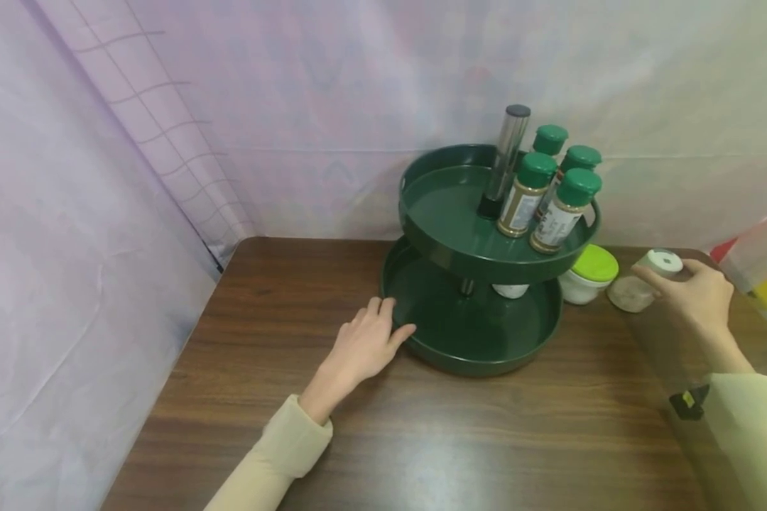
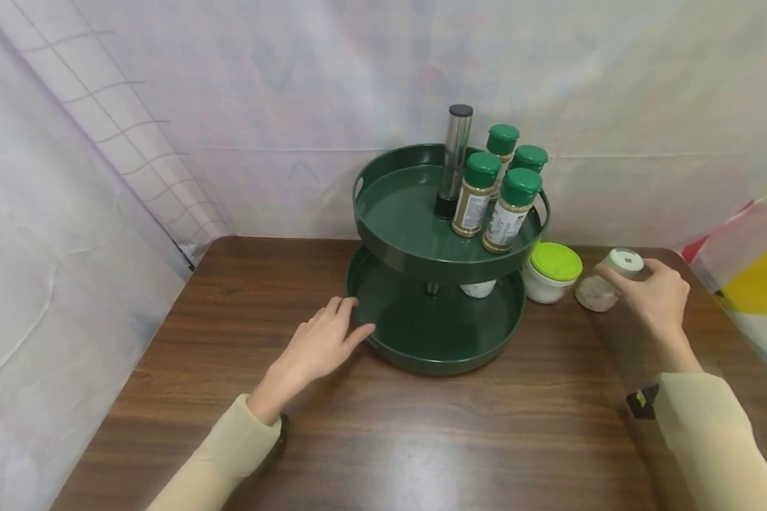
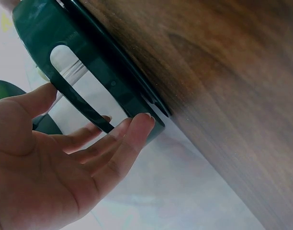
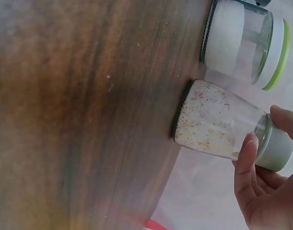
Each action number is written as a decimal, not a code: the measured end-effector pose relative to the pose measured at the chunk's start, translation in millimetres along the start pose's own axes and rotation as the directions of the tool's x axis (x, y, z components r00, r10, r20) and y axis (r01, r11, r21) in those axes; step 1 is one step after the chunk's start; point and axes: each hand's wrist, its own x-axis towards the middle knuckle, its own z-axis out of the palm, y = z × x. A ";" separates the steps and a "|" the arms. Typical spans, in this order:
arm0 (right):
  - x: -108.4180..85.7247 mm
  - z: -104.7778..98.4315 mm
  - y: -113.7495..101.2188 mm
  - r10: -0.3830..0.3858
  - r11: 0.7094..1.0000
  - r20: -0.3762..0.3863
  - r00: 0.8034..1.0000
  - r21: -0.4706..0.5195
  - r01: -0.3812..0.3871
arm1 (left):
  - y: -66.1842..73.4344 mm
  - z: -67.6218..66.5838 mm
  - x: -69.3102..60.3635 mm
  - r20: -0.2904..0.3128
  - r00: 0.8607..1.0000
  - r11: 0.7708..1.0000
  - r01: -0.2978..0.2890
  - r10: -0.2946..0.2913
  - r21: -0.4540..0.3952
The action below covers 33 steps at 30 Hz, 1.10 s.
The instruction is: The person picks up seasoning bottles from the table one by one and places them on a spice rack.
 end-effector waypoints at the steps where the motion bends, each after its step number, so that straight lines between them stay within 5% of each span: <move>1: -0.8 -0.2 0.6 0.000 1.000 -0.003 1.000 0.001 0.000 | 0.4 0.0 0.2 -0.003 1.000 1.000 -0.001 0.001 0.002; 21: -35.3 -28.2 -14.8 -0.027 0.999 -0.123 0.992 0.037 0.032 | 3.6 0.2 -0.9 0.003 1.000 1.000 -0.001 0.001 0.016; 33: -62.0 -37.9 -50.0 -0.061 0.987 -0.219 0.974 0.130 0.091 | 7.5 -0.6 -3.3 -0.016 1.000 0.999 -0.011 0.012 0.034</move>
